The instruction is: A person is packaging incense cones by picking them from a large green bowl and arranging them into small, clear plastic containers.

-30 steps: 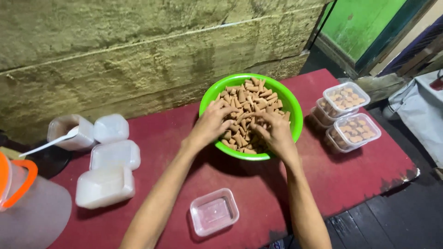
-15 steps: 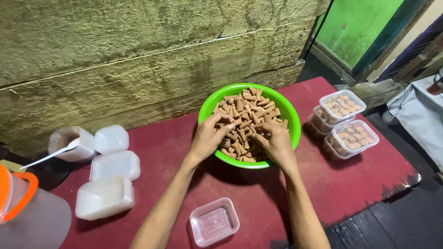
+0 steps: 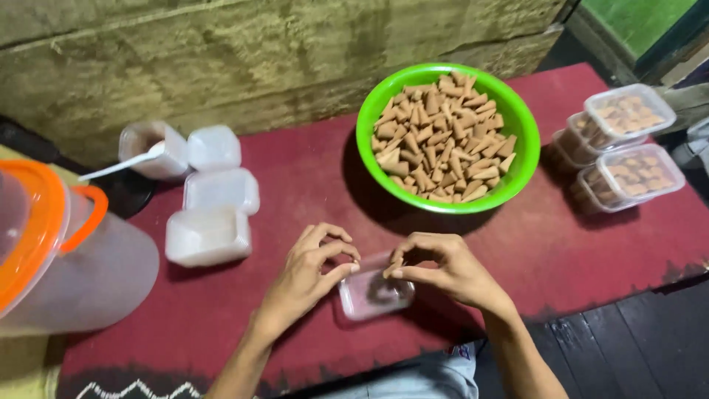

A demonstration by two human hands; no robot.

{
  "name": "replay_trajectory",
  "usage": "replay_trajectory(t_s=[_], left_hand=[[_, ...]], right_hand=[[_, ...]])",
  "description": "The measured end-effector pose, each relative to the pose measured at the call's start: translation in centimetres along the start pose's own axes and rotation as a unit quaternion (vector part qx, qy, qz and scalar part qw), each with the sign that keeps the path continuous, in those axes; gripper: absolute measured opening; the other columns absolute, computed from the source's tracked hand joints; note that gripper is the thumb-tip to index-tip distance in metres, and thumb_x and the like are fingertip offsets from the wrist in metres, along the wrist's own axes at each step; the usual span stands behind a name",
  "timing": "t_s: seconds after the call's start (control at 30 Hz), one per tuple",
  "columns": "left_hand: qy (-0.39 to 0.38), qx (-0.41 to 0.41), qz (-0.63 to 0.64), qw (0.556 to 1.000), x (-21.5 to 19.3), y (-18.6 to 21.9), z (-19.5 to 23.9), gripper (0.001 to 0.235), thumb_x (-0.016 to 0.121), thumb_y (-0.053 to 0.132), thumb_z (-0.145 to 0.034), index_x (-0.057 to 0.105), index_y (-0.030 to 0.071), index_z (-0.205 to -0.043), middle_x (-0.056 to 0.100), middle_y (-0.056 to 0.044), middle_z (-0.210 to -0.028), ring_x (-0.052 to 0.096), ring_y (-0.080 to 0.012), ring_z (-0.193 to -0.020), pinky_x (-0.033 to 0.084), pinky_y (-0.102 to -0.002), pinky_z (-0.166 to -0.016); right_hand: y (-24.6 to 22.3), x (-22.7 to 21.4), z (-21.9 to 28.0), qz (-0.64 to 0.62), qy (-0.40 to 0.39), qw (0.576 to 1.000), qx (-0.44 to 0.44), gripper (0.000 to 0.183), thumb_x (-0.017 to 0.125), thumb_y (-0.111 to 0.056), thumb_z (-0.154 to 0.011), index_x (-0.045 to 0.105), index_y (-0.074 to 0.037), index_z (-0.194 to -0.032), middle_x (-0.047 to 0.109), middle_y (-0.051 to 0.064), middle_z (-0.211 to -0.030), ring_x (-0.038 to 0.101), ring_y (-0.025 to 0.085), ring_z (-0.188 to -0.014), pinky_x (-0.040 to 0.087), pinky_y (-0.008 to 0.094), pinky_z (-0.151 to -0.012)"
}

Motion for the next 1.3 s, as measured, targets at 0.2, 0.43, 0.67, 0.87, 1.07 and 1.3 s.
replay_trajectory(t_s=[0.2, 0.43, 0.67, 0.87, 1.07, 1.3], left_hand=[[0.062, -0.018, 0.023, 0.998, 0.9, -0.2, 2.4, 0.011, 0.072, 0.024, -0.092, 0.077, 0.014, -0.095, 0.064, -0.004, -0.112, 0.062, -0.0208, -0.108, 0.047, -0.036, -0.097], [0.035, -0.095, -0.024, 0.995, 3.2, -3.3, 2.9, 0.006, 0.072, 0.022, -0.092, 0.074, 0.021, -0.097, 0.070, -0.003, -0.113, 0.072, -0.0321, -0.100, 0.058, -0.044, -0.086], [0.066, -0.092, -0.144, 0.983, 3.3, -2.4, 3.3, 0.007, 0.071, 0.028, -0.093, 0.071, 0.021, -0.092, 0.067, 0.001, -0.094, 0.071, -0.0254, -0.088, 0.054, -0.039, -0.082], [0.091, -0.076, -0.206, 0.971, 4.0, -1.9, 3.8, 0.010, 0.068, 0.028, -0.095, 0.067, 0.019, -0.090, 0.063, 0.001, -0.085, 0.067, -0.0215, -0.082, 0.049, -0.033, -0.079], [0.093, -0.077, -0.224, 0.967, 3.7, -1.8, 4.2, 0.014, 0.074, 0.032, -0.090, 0.067, 0.022, -0.096, 0.064, 0.003, -0.085, 0.067, -0.0184, -0.083, 0.048, -0.033, -0.078], [0.100, -0.081, -0.288, 0.949, 2.8, -0.4, 4.2, 0.019, 0.075, 0.027, -0.089, 0.069, 0.015, -0.101, 0.068, -0.004, -0.095, 0.061, -0.0260, -0.085, 0.045, -0.041, -0.076]], right_hand=[[1.9, 4.3, -0.7, 0.256, -0.064, 0.962, -0.078, 0.015, 0.073, -0.022, -0.093, 0.072, -0.008, -0.098, 0.075, 0.003, -0.092, 0.061, 0.021, -0.084, 0.050, 0.034, -0.072], [4.6, 5.4, -0.1, 0.440, -0.029, 0.889, -0.122, 0.008, 0.073, -0.012, -0.082, 0.066, -0.014, -0.087, 0.066, 0.003, -0.078, 0.060, 0.023, -0.082, 0.051, 0.033, -0.073], [6.0, 6.3, -0.1, 0.457, -0.024, 0.884, -0.100, 0.011, 0.072, -0.015, -0.081, 0.065, -0.018, -0.088, 0.067, 0.000, -0.075, 0.061, 0.021, -0.083, 0.047, 0.033, -0.074], [4.3, 6.8, 0.2, 0.477, -0.003, 0.874, -0.089, 0.013, 0.072, -0.014, -0.080, 0.063, -0.020, -0.088, 0.068, 0.000, -0.071, 0.062, 0.020, -0.081, 0.045, 0.033, -0.072], [4.4, 6.9, 0.3, 0.477, 0.009, 0.874, -0.091, 0.015, 0.074, -0.014, -0.080, 0.062, -0.018, -0.088, 0.069, 0.002, -0.069, 0.063, 0.022, -0.080, 0.046, 0.034, -0.072], [4.4, 7.3, 0.7, 0.483, 0.022, 0.864, -0.143, 0.015, 0.071, -0.019, -0.096, 0.064, -0.007, -0.094, 0.070, 0.011, -0.075, 0.058, 0.029, -0.072, 0.043, 0.042, -0.066]])
Point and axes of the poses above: each hand's wrist, its own z-axis away from the middle knuckle, its own x-axis out of the palm, y = z × x, the point moved 10 cm from there along -z, towards the middle knuckle
